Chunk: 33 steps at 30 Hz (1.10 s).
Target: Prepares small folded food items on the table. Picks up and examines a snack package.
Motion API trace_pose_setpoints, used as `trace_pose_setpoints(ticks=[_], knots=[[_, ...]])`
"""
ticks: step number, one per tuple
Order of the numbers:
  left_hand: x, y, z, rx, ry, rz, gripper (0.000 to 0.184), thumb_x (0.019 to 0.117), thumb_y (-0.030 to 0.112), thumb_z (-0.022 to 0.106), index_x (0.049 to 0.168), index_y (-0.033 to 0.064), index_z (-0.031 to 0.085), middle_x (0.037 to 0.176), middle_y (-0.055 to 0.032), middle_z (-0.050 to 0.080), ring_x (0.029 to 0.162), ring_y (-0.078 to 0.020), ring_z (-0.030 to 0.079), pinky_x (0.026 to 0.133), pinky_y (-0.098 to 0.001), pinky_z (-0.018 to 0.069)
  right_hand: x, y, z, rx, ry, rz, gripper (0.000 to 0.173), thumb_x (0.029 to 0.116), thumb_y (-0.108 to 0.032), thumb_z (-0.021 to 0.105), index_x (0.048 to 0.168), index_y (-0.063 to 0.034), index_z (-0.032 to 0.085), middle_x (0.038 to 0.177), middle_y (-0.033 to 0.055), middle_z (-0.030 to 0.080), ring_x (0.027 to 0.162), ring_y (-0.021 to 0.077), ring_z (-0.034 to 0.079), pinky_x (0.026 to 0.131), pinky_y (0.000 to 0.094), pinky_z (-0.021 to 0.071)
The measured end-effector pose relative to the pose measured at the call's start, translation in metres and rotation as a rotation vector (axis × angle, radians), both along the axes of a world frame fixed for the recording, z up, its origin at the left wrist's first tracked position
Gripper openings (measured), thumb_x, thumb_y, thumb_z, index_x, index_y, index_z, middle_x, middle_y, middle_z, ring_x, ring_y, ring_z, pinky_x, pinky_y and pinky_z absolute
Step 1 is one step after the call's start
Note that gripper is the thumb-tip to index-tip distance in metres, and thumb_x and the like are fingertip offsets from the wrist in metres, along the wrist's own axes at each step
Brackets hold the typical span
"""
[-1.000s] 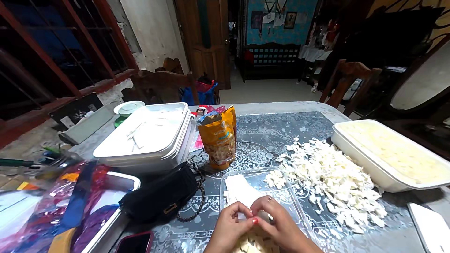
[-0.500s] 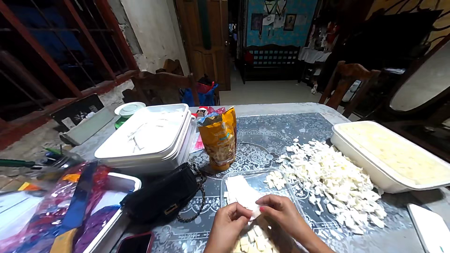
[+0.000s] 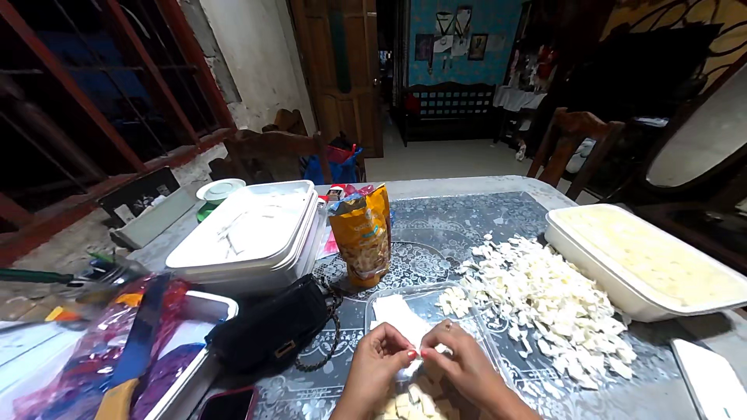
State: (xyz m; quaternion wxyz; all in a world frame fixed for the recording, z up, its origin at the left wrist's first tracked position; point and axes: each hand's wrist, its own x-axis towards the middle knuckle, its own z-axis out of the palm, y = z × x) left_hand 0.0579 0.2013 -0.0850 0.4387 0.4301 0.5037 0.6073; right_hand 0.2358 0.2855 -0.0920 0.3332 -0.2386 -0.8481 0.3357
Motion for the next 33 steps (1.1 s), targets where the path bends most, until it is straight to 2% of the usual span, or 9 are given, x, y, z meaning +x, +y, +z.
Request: trace_pose_setpoints(ticks=[2,5,9,11,14,17,20,27,33], knots=[[0.000,0.003,0.002,-0.029,0.057,0.053,0.013,0.0823,-0.008,0.069,0.089,0.0021,0.063,0.082,-0.0006,0.070,0.070,-0.0076,0.069,0.068,-0.0242,0.0595,-0.004,-0.004,-0.005,0.294,-0.026,0.034,0.017,0.0945,-0.018,0.067,0.091,-0.0040,0.076,0.087,0.0105,0.075,0.091,0.0291,0.071,0.086,0.0509,0.0518],[-0.003,0.009,0.000,-0.051,0.399,0.028,0.008,0.0922,0.005,0.065,0.097,-0.0005,0.069,0.088,-0.0048,0.070,0.076,-0.0098,0.068,0.073,-0.0265,0.0581,-0.012,-0.003,-0.015,0.767,0.018,-0.126,0.014,0.0932,-0.023,0.063,0.082,-0.0192,0.070,0.086,-0.0034,0.075,0.095,0.0151,0.069,0.093,0.0380,0.0465],[-0.006,0.023,-0.003,-0.024,1.011,-0.131,0.029,0.0980,0.005,0.058,0.122,-0.0035,0.070,0.129,-0.0217,0.066,0.123,-0.0350,0.063,0.106,-0.0477,0.0492,0.005,0.019,0.008,0.912,-0.075,-0.529,0.012,0.0864,-0.014,0.065,0.076,-0.0125,0.069,0.086,0.0045,0.075,0.091,0.0238,0.073,0.089,0.0476,0.0514],[-0.006,0.032,-0.004,-0.109,1.155,-0.238,0.039,0.0944,0.004,0.059,0.133,-0.0015,0.064,0.140,-0.0210,0.060,0.134,-0.0359,0.054,0.111,-0.0476,0.0444,0.021,0.039,0.017,0.819,-0.168,-0.686,0.006,0.0832,0.000,0.068,0.082,-0.0037,0.072,0.091,0.0166,0.074,0.093,0.0381,0.072,0.084,0.0596,0.0523],[-0.007,0.042,-0.019,0.010,1.303,-0.184,0.029,0.0886,0.002,0.065,0.117,-0.0026,0.070,0.114,-0.0216,0.069,0.113,-0.0392,0.065,0.094,-0.0506,0.0533,0.032,0.048,0.018,0.541,-0.287,-0.635,0.014,0.0821,0.009,0.068,0.091,0.0002,0.075,0.100,0.0238,0.072,0.103,0.0481,0.067,0.089,0.0663,0.0490],[-0.008,0.045,-0.029,0.153,1.382,-0.065,0.018,0.0885,0.005,0.067,0.102,-0.0033,0.074,0.096,-0.0211,0.072,0.095,-0.0395,0.071,0.080,-0.0505,0.0583,0.018,0.033,0.016,0.203,-0.447,-0.271,0.016,0.0927,-0.004,0.066,0.105,0.0008,0.076,0.112,0.0243,0.071,0.114,0.0441,0.065,0.102,0.0585,0.0475],[-0.010,0.043,-0.033,0.235,1.425,0.026,0.011,0.0898,0.006,0.067,0.088,-0.0021,0.075,0.084,-0.0183,0.072,0.083,-0.0364,0.073,0.071,-0.0483,0.0597,0.001,0.019,0.001,0.119,-0.518,-0.025,0.024,0.0976,-0.018,0.066,0.106,0.0029,0.075,0.109,0.0249,0.071,0.111,0.0415,0.066,0.101,0.0531,0.0492],[-0.012,0.016,-0.031,0.226,1.359,0.097,0.010,0.0847,0.007,0.075,0.078,0.0007,0.074,0.081,-0.0127,0.074,0.082,-0.0318,0.074,0.068,-0.0454,0.0601,0.003,0.019,0.009,-0.086,-0.647,-0.063,0.023,0.0994,-0.013,0.062,0.111,0.0022,0.074,0.113,0.0246,0.069,0.112,0.0396,0.065,0.096,0.0534,0.0508],[-0.009,-0.005,-0.015,-0.010,1.207,-0.105,0.021,0.0971,0.012,0.065,0.099,-0.0059,0.075,0.099,-0.0209,0.074,0.096,-0.0397,0.072,0.085,-0.0537,0.0573,0.017,0.029,0.023,-0.050,-0.440,-0.243,0.024,0.1003,-0.016,0.063,0.107,0.0054,0.072,0.100,0.0213,0.073,0.097,0.0352,0.070,0.094,0.0515,0.0526]])
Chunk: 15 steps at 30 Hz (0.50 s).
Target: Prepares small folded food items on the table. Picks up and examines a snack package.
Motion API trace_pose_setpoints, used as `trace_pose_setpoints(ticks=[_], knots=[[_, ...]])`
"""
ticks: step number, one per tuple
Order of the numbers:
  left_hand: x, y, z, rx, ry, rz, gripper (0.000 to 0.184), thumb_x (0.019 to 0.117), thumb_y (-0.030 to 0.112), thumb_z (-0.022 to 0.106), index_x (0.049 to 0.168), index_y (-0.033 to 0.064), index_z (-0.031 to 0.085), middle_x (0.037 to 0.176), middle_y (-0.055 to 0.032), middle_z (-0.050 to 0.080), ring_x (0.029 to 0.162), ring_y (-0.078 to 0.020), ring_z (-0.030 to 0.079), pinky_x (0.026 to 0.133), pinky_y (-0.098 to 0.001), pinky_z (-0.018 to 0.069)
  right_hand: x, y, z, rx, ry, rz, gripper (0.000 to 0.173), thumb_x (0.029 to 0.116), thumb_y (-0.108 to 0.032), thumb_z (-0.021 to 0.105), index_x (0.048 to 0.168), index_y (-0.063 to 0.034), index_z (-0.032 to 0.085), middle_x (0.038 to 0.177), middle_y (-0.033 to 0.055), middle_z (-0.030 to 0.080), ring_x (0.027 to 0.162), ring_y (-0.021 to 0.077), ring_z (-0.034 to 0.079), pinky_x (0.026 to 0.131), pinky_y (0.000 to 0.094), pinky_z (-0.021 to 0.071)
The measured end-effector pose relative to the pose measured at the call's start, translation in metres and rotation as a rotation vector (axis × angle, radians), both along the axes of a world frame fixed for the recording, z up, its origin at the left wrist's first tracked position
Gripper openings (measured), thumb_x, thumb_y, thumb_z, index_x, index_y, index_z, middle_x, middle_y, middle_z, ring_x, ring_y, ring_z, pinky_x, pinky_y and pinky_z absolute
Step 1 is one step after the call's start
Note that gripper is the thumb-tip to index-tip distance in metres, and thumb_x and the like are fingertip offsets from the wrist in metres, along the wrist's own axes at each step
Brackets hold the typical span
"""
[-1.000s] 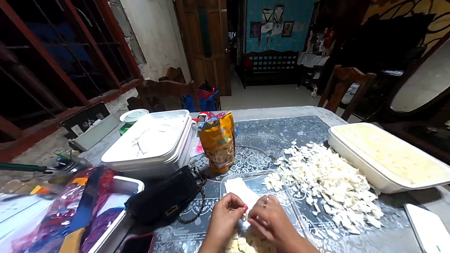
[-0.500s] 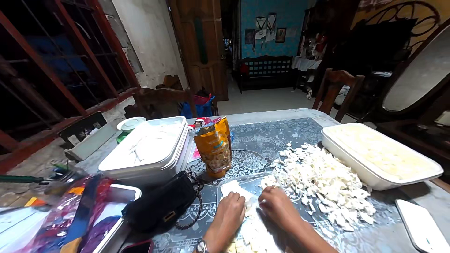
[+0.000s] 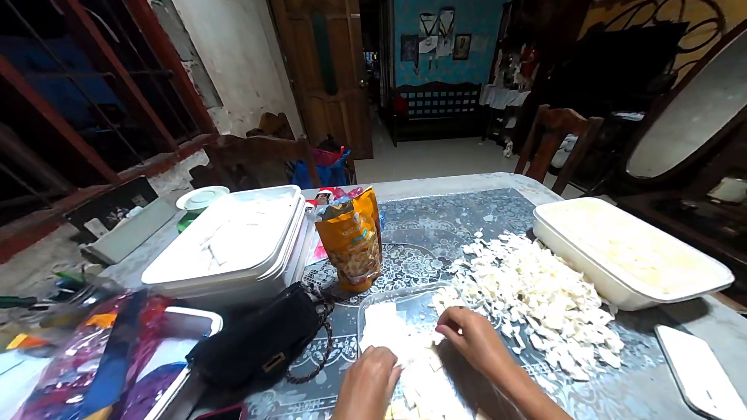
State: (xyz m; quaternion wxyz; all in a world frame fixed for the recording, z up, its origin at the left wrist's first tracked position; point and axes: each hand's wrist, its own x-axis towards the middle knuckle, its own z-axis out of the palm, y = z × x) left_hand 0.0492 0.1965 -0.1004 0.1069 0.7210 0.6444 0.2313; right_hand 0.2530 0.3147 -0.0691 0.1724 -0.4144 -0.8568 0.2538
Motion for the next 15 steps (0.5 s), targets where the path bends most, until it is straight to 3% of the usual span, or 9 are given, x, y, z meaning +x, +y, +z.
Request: trace_pose_setpoints(ticks=[3,7,15], knots=[[-0.001,-0.002,-0.002,-0.006,-0.005,-0.012,0.022,0.0995,0.011,0.061,0.098,-0.0057,0.075,0.103,-0.0203,0.074,0.100,-0.0383,0.072,0.087,-0.0502,0.0578,0.001,-0.001,-0.001,0.023,-0.088,0.060,0.030,0.0974,-0.024,0.068,0.098,0.0051,0.076,0.098,0.0233,0.072,0.103,0.0415,0.067,0.099,0.0561,0.0466],[-0.001,-0.004,-0.010,0.074,-0.046,0.014,0.018,0.0959,0.009,0.065,0.092,-0.0044,0.076,0.098,-0.0184,0.075,0.095,-0.0367,0.073,0.083,-0.0487,0.0592,-0.006,-0.006,-0.006,-0.051,-0.155,0.083,0.025,0.0993,-0.018,0.065,0.112,0.0009,0.075,0.107,0.0231,0.071,0.107,0.0396,0.067,0.097,0.0526,0.0507],[-0.004,-0.003,-0.008,0.045,-0.152,0.041,0.013,0.0916,0.008,0.069,0.090,-0.0020,0.076,0.089,-0.0165,0.075,0.087,-0.0336,0.073,0.081,-0.0491,0.0583,-0.010,-0.008,-0.018,-0.030,-0.183,0.077,0.019,0.0976,-0.013,0.065,0.107,-0.0011,0.077,0.108,0.0222,0.072,0.108,0.0389,0.067,0.094,0.0511,0.0528]])
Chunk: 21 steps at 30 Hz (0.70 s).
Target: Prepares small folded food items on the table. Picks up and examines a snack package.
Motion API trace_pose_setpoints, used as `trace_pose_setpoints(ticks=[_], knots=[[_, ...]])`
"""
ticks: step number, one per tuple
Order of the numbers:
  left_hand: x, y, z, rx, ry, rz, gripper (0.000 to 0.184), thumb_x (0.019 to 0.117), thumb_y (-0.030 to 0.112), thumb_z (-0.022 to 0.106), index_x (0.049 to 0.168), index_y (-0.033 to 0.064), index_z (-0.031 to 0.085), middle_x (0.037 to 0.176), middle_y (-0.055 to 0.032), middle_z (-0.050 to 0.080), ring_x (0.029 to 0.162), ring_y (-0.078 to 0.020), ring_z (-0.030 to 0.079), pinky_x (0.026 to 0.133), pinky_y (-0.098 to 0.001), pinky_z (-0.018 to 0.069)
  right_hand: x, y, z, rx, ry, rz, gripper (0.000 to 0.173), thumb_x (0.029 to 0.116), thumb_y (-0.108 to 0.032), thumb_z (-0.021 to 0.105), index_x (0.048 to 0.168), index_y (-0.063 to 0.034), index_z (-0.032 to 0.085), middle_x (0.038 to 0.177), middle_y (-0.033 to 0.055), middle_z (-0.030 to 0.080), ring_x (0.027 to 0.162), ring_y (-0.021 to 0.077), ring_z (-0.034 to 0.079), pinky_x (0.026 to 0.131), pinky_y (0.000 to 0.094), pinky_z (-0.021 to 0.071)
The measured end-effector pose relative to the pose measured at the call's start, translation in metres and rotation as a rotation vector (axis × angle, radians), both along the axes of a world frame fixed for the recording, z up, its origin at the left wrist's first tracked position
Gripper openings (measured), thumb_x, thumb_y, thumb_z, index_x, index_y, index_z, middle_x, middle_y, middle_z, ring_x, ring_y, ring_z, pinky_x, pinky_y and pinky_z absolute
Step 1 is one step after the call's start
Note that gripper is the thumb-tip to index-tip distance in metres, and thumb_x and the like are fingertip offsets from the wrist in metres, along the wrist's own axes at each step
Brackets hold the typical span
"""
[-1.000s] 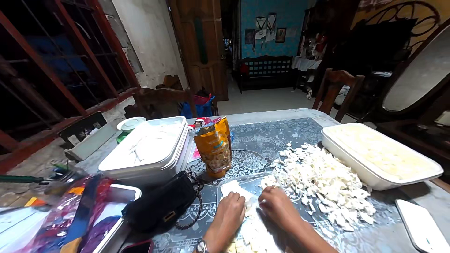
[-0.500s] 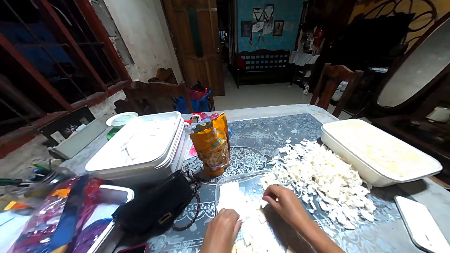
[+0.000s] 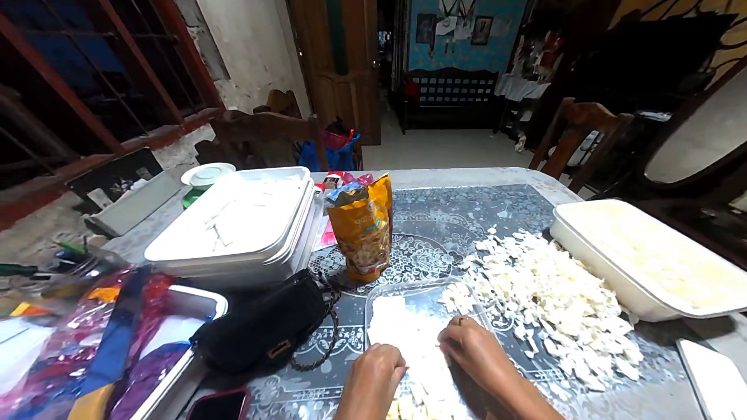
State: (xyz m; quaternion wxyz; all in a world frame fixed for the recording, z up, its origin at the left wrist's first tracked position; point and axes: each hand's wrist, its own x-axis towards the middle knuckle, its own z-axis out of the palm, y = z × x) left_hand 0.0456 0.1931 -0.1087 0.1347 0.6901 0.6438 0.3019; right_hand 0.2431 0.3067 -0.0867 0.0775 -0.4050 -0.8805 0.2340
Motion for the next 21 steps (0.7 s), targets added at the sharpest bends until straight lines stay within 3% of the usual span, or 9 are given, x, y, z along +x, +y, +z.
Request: trace_pose_setpoints(ticks=[4,6,8,9,13,15,17,19,21], knots=[[-0.006,0.003,0.013,-0.155,-0.281,0.102,0.019,0.1000,0.014,0.062,0.104,-0.0035,0.070,0.085,-0.0140,0.072,0.078,-0.0272,0.071,0.077,-0.0472,0.0579,0.001,0.001,-0.008,0.095,0.198,-0.022,0.023,0.0987,-0.015,0.061,0.104,0.0014,0.075,0.106,0.0223,0.071,0.103,0.0385,0.069,0.090,0.0525,0.0551],[-0.006,0.006,0.014,-0.148,-0.496,0.145,0.021,0.1024,0.017,0.057,0.110,-0.0013,0.063,0.070,-0.0041,0.061,0.061,-0.0143,0.057,0.062,-0.0342,0.0499,0.001,-0.001,-0.004,-0.050,0.432,-0.024,0.023,0.0981,-0.016,0.061,0.102,0.0020,0.074,0.109,0.0181,0.070,0.105,0.0278,0.066,0.091,0.0422,0.0539],[-0.004,0.006,0.010,-0.151,-0.705,0.117,0.020,0.1033,0.017,0.053,0.113,0.0001,0.057,0.067,0.0013,0.057,0.058,-0.0063,0.053,0.059,-0.0265,0.0480,-0.003,-0.007,-0.003,-0.232,0.642,0.013,0.017,0.0933,-0.014,0.066,0.094,0.0018,0.073,0.108,0.0113,0.070,0.104,0.0124,0.065,0.089,0.0280,0.0540],[-0.001,0.006,0.009,-0.159,-0.763,0.097,0.020,0.1039,0.016,0.052,0.114,-0.0003,0.056,0.069,0.0008,0.058,0.060,-0.0062,0.056,0.061,-0.0267,0.0498,-0.005,-0.011,-0.003,-0.280,0.677,0.032,0.016,0.0917,-0.013,0.068,0.091,0.0020,0.073,0.108,0.0106,0.069,0.105,0.0105,0.064,0.091,0.0267,0.0531],[0.014,0.003,0.008,-0.185,-0.814,0.079,0.020,0.0999,0.012,0.059,0.114,-0.0018,0.054,0.071,-0.0007,0.063,0.063,-0.0069,0.060,0.064,-0.0273,0.0521,-0.011,-0.027,-0.006,-0.120,0.566,0.068,0.016,0.0896,-0.016,0.072,0.089,-0.0005,0.076,0.118,0.0171,0.070,0.117,0.0280,0.062,0.099,0.0426,0.0491],[0.017,0.002,0.011,-0.208,-0.855,0.092,0.030,0.0932,0.008,0.070,0.117,-0.0027,0.055,0.080,-0.0046,0.071,0.069,-0.0092,0.068,0.070,-0.0291,0.0570,-0.011,-0.025,-0.010,-0.125,0.589,0.077,0.015,0.0910,-0.014,0.071,0.093,-0.0001,0.075,0.124,0.0170,0.069,0.119,0.0251,0.063,0.099,0.0389,0.0513],[0.017,0.001,0.012,-0.192,-0.883,0.097,0.030,0.0909,0.004,0.071,0.120,-0.0013,0.062,0.086,-0.0049,0.074,0.073,-0.0081,0.070,0.073,-0.0267,0.0590,-0.010,-0.021,-0.012,-0.252,0.734,0.029,0.013,0.0936,-0.010,0.068,0.099,0.0018,0.071,0.109,0.0084,0.071,0.098,0.0103,0.069,0.084,0.0266,0.0580],[0.014,0.002,0.012,-0.164,-0.889,0.069,0.023,0.0912,0.002,0.069,0.114,-0.0009,0.070,0.092,-0.0040,0.075,0.077,-0.0055,0.071,0.076,-0.0238,0.0600,-0.011,-0.021,-0.005,-0.396,0.846,-0.049,0.010,0.0961,-0.009,0.062,0.101,-0.0005,0.066,0.089,-0.0008,0.070,0.076,0.0026,0.067,0.069,0.0215,0.0567],[0.013,0.003,0.010,-0.157,-0.879,0.048,0.013,0.0891,-0.001,0.067,0.101,0.0007,0.072,0.088,-0.0005,0.073,0.074,-0.0028,0.068,0.073,-0.0215,0.0581,-0.011,-0.023,-0.003,-0.388,0.802,-0.026,0.012,0.0976,-0.011,0.060,0.104,-0.0009,0.064,0.087,-0.0010,0.070,0.076,0.0027,0.067,0.071,0.0214,0.0563]])
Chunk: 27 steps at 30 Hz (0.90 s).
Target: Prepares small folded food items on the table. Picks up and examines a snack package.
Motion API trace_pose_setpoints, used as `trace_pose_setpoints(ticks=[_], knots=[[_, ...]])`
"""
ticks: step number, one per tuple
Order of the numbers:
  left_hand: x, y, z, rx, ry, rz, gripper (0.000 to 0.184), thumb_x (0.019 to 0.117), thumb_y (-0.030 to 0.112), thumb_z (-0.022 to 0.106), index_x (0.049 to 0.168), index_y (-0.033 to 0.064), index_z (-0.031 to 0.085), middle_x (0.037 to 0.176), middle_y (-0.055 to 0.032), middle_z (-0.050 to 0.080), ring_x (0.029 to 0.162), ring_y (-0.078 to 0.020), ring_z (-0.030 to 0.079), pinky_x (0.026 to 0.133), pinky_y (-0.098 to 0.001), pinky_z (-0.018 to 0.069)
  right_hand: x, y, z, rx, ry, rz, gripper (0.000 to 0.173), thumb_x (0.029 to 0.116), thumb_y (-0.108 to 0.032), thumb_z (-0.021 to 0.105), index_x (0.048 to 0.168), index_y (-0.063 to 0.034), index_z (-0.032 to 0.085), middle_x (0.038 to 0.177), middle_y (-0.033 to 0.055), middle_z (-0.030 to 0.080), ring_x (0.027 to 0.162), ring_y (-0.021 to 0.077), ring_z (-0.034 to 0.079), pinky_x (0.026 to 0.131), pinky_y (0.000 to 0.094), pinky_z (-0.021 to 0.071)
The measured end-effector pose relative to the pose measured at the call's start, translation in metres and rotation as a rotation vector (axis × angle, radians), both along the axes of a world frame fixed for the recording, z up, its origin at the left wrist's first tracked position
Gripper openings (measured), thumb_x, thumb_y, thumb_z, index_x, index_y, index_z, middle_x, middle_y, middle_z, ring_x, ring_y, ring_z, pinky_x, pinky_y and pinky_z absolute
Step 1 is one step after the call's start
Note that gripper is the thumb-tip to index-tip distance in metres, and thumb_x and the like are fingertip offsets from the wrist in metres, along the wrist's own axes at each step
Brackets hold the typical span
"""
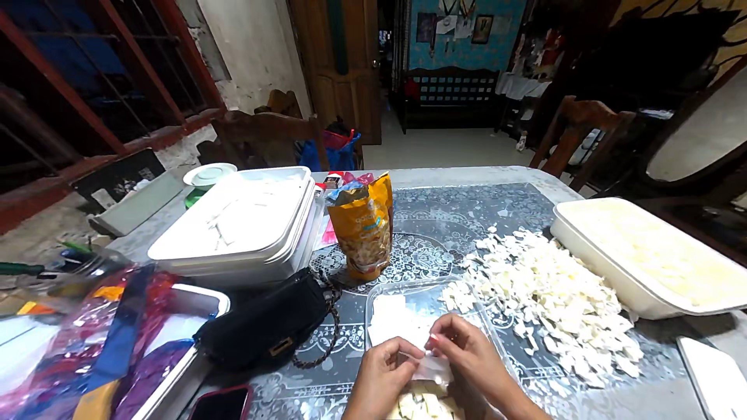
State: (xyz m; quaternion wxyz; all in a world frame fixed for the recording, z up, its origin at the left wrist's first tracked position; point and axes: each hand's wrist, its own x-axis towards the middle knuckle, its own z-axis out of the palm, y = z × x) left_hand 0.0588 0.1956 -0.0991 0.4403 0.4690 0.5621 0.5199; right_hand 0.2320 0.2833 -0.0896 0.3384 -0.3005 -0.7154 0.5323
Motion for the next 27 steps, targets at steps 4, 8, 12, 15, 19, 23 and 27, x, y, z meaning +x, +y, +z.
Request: trace_pose_setpoints(ticks=[4,8,12,15,19,23,27], knots=[[-0.005,0.003,-0.001,-0.130,-0.183,-0.045,0.011,0.0830,0.001,0.075,0.090,0.0036,0.067,0.084,0.0004,0.069,0.076,-0.0066,0.067,0.072,-0.0246,0.0567,-0.002,-0.004,-0.012,0.477,-0.185,0.133,0.018,0.0921,-0.012,0.068,0.099,0.0033,0.072,0.103,0.0169,0.073,0.099,0.0294,0.070,0.088,0.0440,0.0566],[-0.011,0.004,0.007,-0.248,-0.523,-0.015,0.013,0.0959,-0.004,0.059,0.108,-0.0003,0.063,0.085,-0.0036,0.072,0.076,-0.0112,0.071,0.074,-0.0275,0.0604,-0.002,0.006,-0.021,0.764,-0.132,0.135,0.027,0.0910,-0.035,0.073,0.095,-0.0084,0.073,0.114,0.0134,0.071,0.112,0.0283,0.066,0.094,0.0438,0.0528],[-0.009,0.004,0.016,-0.286,-0.513,-0.016,0.015,0.0966,-0.008,0.057,0.108,-0.0026,0.066,0.086,-0.0044,0.073,0.076,-0.0114,0.072,0.075,-0.0264,0.0616,0.000,0.003,-0.015,0.456,-0.066,0.035,0.017,0.0894,-0.019,0.074,0.088,-0.0013,0.073,0.092,0.0081,0.073,0.090,0.0118,0.069,0.083,0.0267,0.0549],[-0.002,0.000,0.011,-0.111,-0.173,-0.041,0.012,0.0897,0.003,0.070,0.102,0.0000,0.070,0.087,-0.0016,0.073,0.075,-0.0078,0.071,0.073,-0.0253,0.0608,-0.001,-0.003,-0.009,0.181,-0.101,-0.003,0.015,0.0914,-0.014,0.070,0.095,0.0003,0.069,0.078,0.0010,0.068,0.067,0.0009,0.061,0.066,0.0183,0.0513],[-0.001,-0.001,0.001,0.039,0.145,0.049,0.009,0.0917,0.008,0.070,0.097,0.0023,0.074,0.086,-0.0018,0.074,0.075,-0.0040,0.069,0.073,-0.0228,0.0583,0.004,0.004,-0.001,0.012,-0.172,0.106,0.025,0.0990,-0.007,0.060,0.120,0.0027,0.069,0.100,0.0076,0.073,0.085,0.0054,0.067,0.082,0.0241,0.0559],[-0.005,0.000,0.014,-0.082,-0.167,0.020,0.014,0.0828,-0.009,0.071,0.094,0.0001,0.068,0.084,-0.0015,0.073,0.073,-0.0074,0.071,0.073,-0.0248,0.0605,0.004,0.005,0.001,0.069,-0.290,0.003,0.016,0.0939,-0.016,0.070,0.097,0.0006,0.072,0.083,0.0040,0.070,0.072,0.0050,0.063,0.071,0.0234,0.0527],[-0.002,0.003,0.009,-0.043,-0.372,0.136,0.028,0.0785,-0.015,0.069,0.100,0.0005,0.061,0.085,-0.0036,0.072,0.070,-0.0110,0.070,0.069,-0.0263,0.0608,0.002,-0.007,0.001,0.282,-0.265,0.172,0.017,0.0932,-0.011,0.070,0.095,0.0045,0.075,0.090,0.0159,0.073,0.088,0.0252,0.069,0.084,0.0408,0.0545]])
